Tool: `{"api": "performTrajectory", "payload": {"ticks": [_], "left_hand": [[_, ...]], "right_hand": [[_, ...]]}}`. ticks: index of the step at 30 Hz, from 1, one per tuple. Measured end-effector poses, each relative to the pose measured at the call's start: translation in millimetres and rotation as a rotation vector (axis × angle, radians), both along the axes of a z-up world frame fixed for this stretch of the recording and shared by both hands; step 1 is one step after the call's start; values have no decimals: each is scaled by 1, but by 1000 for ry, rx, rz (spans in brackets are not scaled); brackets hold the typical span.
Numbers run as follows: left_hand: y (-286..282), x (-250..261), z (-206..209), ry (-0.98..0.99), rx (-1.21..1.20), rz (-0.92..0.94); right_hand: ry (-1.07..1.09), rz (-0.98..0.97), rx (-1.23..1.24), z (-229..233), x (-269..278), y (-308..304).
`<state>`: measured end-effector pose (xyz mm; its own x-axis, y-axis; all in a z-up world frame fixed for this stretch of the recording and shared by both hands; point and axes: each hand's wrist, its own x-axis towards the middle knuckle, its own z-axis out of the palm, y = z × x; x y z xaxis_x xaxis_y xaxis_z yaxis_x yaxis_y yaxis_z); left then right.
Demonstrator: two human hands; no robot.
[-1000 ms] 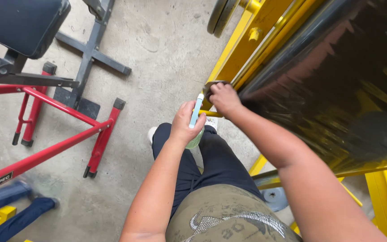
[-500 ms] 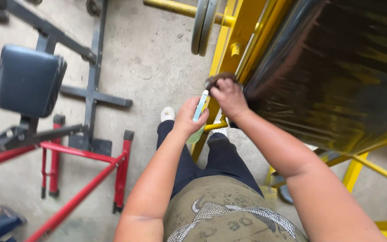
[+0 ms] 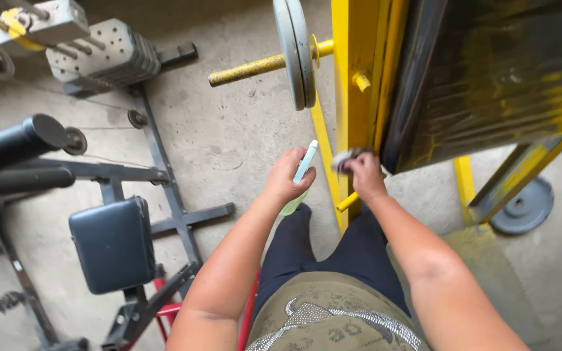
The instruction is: Cleaning and sanitizing various gym weight machines using a spray bottle and a cloth.
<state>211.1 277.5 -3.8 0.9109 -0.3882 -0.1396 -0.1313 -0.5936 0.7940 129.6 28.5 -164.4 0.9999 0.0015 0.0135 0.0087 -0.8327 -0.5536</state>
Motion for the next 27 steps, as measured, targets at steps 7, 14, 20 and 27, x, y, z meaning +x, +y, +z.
{"api": "performTrajectory", "payload": {"ticks": [7,14,20,27], "left_hand": [[-7,22,0,16,18,-133],[-37,28,-29,-24,73,-192],[-58,34,-48,50,357,-338],[-91,41,-77,23,540,-500]], "right_hand": [[-476,-486,160,54,78,41],[-206,-750,292,-32,9,61],[-87,-1154,663,-87,-10,52],[-385,-1375,1611,-43,4,54]]}}
